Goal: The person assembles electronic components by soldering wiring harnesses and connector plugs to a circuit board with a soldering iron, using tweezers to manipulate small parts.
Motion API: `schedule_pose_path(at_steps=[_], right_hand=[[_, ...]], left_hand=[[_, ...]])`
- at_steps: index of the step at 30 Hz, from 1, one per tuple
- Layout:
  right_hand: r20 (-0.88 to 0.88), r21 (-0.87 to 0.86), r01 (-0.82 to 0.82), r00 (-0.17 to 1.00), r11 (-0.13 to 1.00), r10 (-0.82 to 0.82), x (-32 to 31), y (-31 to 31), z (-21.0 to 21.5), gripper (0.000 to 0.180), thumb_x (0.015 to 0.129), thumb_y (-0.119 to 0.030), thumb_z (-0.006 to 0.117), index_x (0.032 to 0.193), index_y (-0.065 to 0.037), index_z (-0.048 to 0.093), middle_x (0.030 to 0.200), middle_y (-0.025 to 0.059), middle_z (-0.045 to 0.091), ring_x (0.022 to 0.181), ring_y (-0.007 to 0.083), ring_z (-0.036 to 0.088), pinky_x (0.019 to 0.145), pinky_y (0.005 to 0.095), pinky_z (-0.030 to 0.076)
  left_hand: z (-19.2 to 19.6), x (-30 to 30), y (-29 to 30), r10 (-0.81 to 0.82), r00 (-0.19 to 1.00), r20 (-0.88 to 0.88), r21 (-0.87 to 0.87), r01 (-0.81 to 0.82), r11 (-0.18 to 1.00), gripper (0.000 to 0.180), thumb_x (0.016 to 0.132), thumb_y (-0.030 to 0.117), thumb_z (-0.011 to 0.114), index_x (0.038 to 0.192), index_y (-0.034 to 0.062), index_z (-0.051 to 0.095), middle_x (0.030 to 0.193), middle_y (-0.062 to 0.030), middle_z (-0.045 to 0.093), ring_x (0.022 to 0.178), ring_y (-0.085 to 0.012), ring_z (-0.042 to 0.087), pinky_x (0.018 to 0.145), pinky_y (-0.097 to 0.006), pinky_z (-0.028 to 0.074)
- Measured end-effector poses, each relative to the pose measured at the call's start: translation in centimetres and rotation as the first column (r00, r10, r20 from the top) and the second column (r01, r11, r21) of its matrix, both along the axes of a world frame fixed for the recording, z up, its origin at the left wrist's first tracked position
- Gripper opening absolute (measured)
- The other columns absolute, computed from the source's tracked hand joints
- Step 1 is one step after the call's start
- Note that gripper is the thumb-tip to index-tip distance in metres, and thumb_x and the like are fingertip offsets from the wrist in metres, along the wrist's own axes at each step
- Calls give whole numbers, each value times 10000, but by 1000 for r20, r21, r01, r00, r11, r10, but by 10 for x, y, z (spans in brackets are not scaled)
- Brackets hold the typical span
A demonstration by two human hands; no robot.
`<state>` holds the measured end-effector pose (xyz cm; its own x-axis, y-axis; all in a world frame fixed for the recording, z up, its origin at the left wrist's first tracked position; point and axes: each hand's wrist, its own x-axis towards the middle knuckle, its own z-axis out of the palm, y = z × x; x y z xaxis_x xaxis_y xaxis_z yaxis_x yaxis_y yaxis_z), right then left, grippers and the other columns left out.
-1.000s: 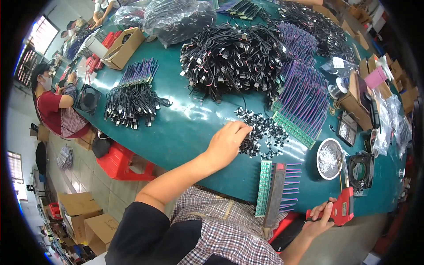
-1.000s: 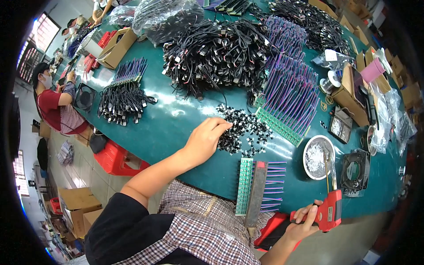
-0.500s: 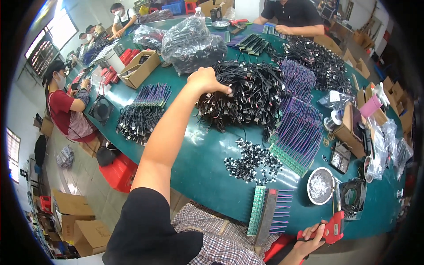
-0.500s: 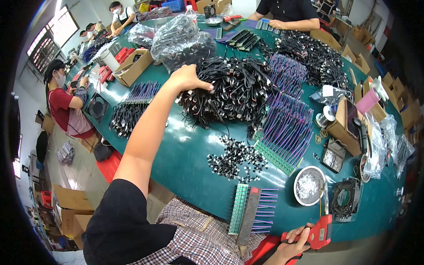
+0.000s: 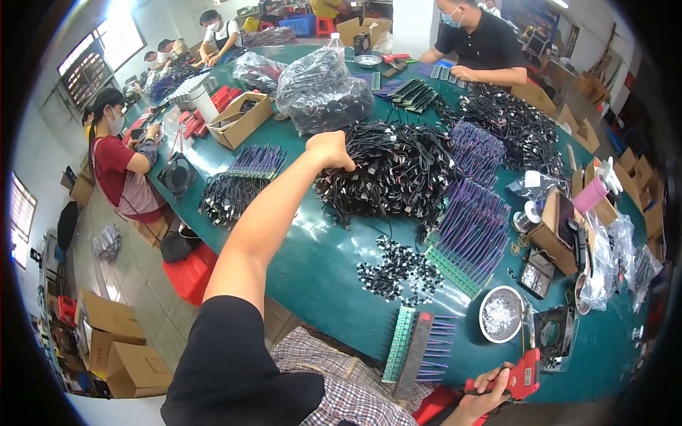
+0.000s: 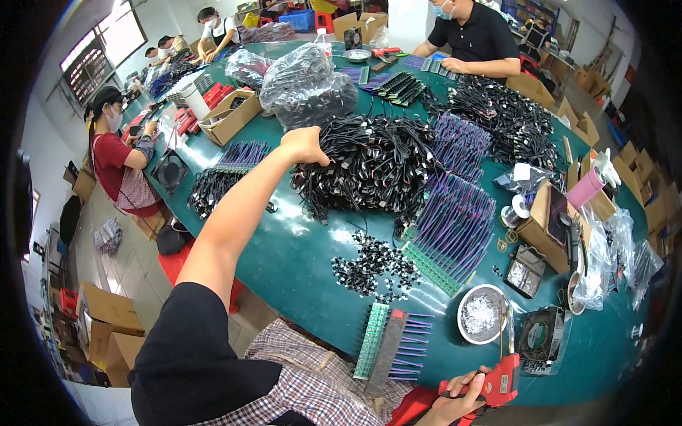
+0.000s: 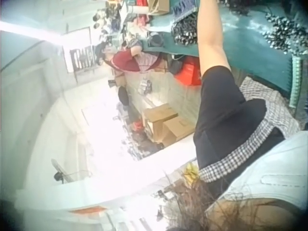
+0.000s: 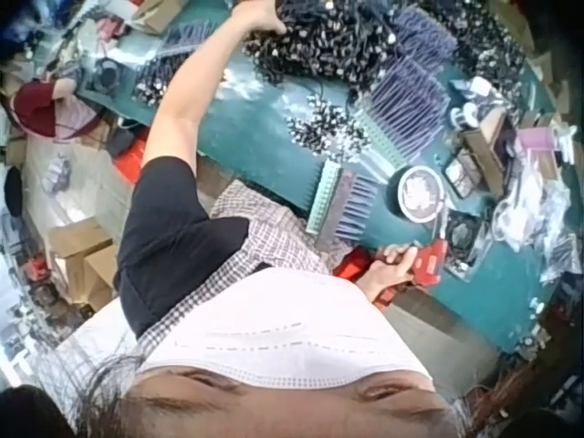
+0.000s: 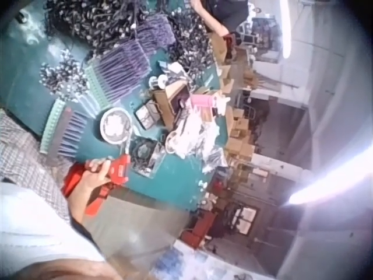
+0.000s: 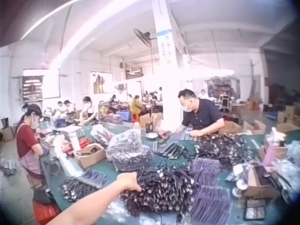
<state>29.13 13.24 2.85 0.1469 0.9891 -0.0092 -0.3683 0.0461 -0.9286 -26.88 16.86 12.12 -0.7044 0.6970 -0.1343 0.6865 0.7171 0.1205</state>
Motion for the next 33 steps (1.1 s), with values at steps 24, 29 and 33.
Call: schedule_pose_path(at_steps=[24, 29, 33], right_hand=[[-101, 22, -212, 972, 977, 213, 5, 26, 19, 168, 1020, -142, 524, 1121, -10, 550, 714, 31, 524, 435, 54, 326, 400, 213, 289], [-90, 41, -218, 971, 975, 221, 8, 16, 20, 220, 1026, -169, 543, 1160, 5, 550, 736, 28, 512, 454, 45, 335, 425, 216, 321], [-104, 71, -225, 967, 972, 232, 9, 9, 23, 217, 1032, -165, 531, 1165, 6, 547, 748, 31, 512, 461, 45, 341, 433, 217, 332]], left_hand=[[-42, 126, -145, -84, 994, 72, 287, 60, 956, 726, 646, 200, 771, 1326, 101, 537, 860, -147, 699, 861, -348, 692, 787, -443, 550], [-72, 144, -145, -234, 972, -10, 229, 230, 946, 1077, 632, 367, 899, 1496, 22, 355, 1474, -267, 390, 1361, -447, 399, 1127, -483, 370], [-56, 125, -153, -286, 955, 82, 324, 246, 913, 1037, 606, 399, 912, 1460, 56, 434, 1491, -256, 384, 1384, -431, 396, 1123, -474, 390]])
